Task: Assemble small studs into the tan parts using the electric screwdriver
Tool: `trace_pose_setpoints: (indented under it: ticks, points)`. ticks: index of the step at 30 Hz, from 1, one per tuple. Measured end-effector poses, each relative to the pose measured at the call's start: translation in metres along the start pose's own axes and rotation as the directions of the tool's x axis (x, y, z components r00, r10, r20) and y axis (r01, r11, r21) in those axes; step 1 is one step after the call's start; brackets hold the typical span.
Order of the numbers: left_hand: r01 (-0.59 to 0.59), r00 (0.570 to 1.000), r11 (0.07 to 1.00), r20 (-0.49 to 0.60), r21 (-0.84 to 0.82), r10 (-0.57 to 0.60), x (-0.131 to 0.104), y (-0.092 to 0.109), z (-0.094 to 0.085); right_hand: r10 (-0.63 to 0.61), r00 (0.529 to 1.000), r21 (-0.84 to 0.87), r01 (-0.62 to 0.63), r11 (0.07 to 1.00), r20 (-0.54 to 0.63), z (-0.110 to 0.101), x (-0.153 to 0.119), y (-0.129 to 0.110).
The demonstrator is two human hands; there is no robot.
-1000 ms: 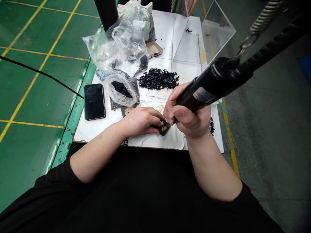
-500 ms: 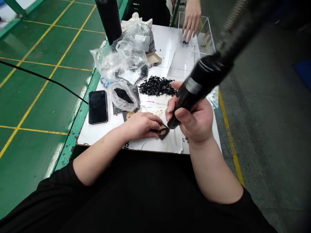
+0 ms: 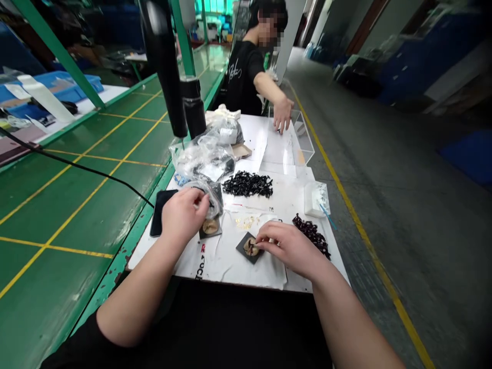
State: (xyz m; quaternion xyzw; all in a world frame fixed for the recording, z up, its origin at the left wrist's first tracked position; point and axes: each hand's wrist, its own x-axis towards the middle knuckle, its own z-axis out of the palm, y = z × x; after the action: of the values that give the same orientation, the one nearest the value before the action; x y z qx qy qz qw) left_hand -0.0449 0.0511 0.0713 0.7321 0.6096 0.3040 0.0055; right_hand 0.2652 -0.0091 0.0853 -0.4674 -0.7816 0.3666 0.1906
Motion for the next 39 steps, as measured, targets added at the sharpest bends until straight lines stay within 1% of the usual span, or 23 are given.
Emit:
trace_pose_setpoints:
  ticks: [1, 2, 3, 4, 5, 6, 7, 8, 9, 10, 11, 12, 14, 16, 19, 22, 24, 26, 28, 30, 33, 36, 39]
  points:
    - [0.035, 0.999, 0.991, 0.006, 0.129, -0.036, 0.005, -0.007, -0.002, -0.017, 1.0, 0.019, 0.016, 1.0, 0.01, -0.01, 0.003, -0.007]
    - [0.022, 0.998, 0.976, 0.057, 0.218, -0.035, 0.009, -0.013, -0.004, -0.026, 0.999, 0.038, 0.026, 0.999, 0.019, -0.022, 0.008, -0.013]
    - [-0.029, 0.988, 0.965, 0.152, 0.262, -0.012, 0.014, -0.018, -0.004, -0.028, 0.999, 0.059, 0.026, 0.998, 0.022, -0.035, 0.015, -0.019]
    - [-0.09, 0.967, 0.96, 0.253, 0.265, 0.021, 0.018, -0.021, -0.003, -0.017, 1.0, 0.086, 0.017, 0.996, 0.006, -0.048, 0.024, -0.023]
    - [-0.131, 0.954, 0.96, 0.293, 0.247, 0.054, 0.021, -0.023, -0.001, 0.005, 0.998, 0.119, 0.001, 0.993, -0.056, -0.061, 0.035, -0.025]
    - [-0.171, 0.942, 0.958, 0.324, 0.23, 0.09, 0.024, -0.023, 0.001, 0.04, 0.986, 0.158, -0.014, 0.987, -0.161, -0.074, 0.047, -0.025]
    - [-0.203, 0.929, 0.956, 0.351, 0.214, 0.119, 0.027, -0.023, 0.004, 0.09, 0.946, 0.198, -0.028, 0.98, -0.31, -0.086, 0.059, -0.024]
    - [-0.218, 0.921, 0.953, 0.367, 0.209, 0.13, 0.028, -0.021, 0.006, 0.146, 0.856, 0.228, -0.034, 0.973, -0.495, -0.096, 0.07, -0.021]
    - [-0.218, 0.917, 0.952, 0.38, 0.215, 0.125, 0.029, -0.019, 0.009, 0.175, 0.772, 0.232, -0.036, 0.972, -0.611, -0.103, 0.08, -0.017]
    - [-0.206, 0.916, 0.952, 0.386, 0.228, 0.106, 0.029, -0.017, 0.011, 0.189, 0.712, 0.229, -0.041, 0.972, -0.676, -0.108, 0.088, -0.013]
    - [-0.185, 0.918, 0.952, 0.389, 0.244, 0.079, 0.029, -0.015, 0.013, 0.193, 0.676, 0.218, -0.049, 0.975, -0.712, -0.11, 0.092, -0.009]
    - [-0.163, 0.92, 0.952, 0.389, 0.258, 0.052, 0.028, -0.013, 0.015, 0.19, 0.672, 0.201, -0.062, 0.978, -0.715, -0.11, 0.094, -0.005]
    - [-0.132, 0.921, 0.954, 0.389, 0.269, 0.018, 0.027, -0.012, 0.017, 0.189, 0.692, 0.17, -0.096, 0.981, -0.696, -0.101, 0.088, 0.0]
    - [-0.118, 0.922, 0.957, 0.388, 0.264, 0.007, 0.026, -0.011, 0.018, 0.192, 0.724, 0.139, -0.134, 0.981, -0.663, -0.085, 0.074, 0.004]
    - [-0.099, 0.927, 0.963, 0.375, 0.251, -0.003, 0.025, -0.012, 0.02, 0.214, 0.751, 0.102, -0.193, 0.976, -0.625, -0.063, 0.046, 0.011]
    - [-0.072, 0.932, 0.966, 0.361, 0.247, -0.023, 0.024, -0.014, 0.021, 0.243, 0.759, 0.04, -0.276, 0.96, -0.605, -0.05, 0.013, 0.021]
    - [-0.052, 0.934, 0.967, 0.354, 0.248, -0.041, 0.023, -0.016, 0.021, 0.274, 0.773, -0.084, -0.387, 0.918, -0.572, -0.048, -0.007, 0.028]
    - [-0.032, 0.935, 0.969, 0.35, 0.247, -0.058, 0.024, -0.017, 0.021, 0.329, 0.796, -0.239, -0.498, 0.834, -0.508, -0.046, -0.025, 0.032]
    - [-0.014, 0.933, 0.969, 0.352, 0.246, -0.075, 0.025, -0.019, 0.021, 0.38, 0.818, -0.355, -0.542, 0.762, -0.432, -0.043, -0.037, 0.033]
    - [0.011, 0.932, 0.97, 0.348, 0.243, -0.098, 0.026, -0.019, 0.021, 0.39, 0.846, -0.431, -0.524, 0.735, -0.363, -0.038, -0.043, 0.032]
    - [0.031, 0.934, 0.97, 0.34, 0.239, -0.114, 0.026, -0.02, 0.021, 0.378, 0.882, -0.512, -0.472, 0.718, -0.283, -0.025, -0.043, 0.029]
    - [0.016, 0.932, 0.964, 0.345, 0.266, -0.111, 0.026, -0.018, 0.02, 0.394, 0.883, -0.541, -0.467, 0.7, -0.253, -0.01, -0.039, 0.029]
    - [0.021, 0.935, 0.945, 0.329, 0.327, -0.135, 0.024, -0.015, 0.016, 0.401, 0.881, -0.536, -0.471, 0.701, -0.249, -0.002, -0.035, 0.032]
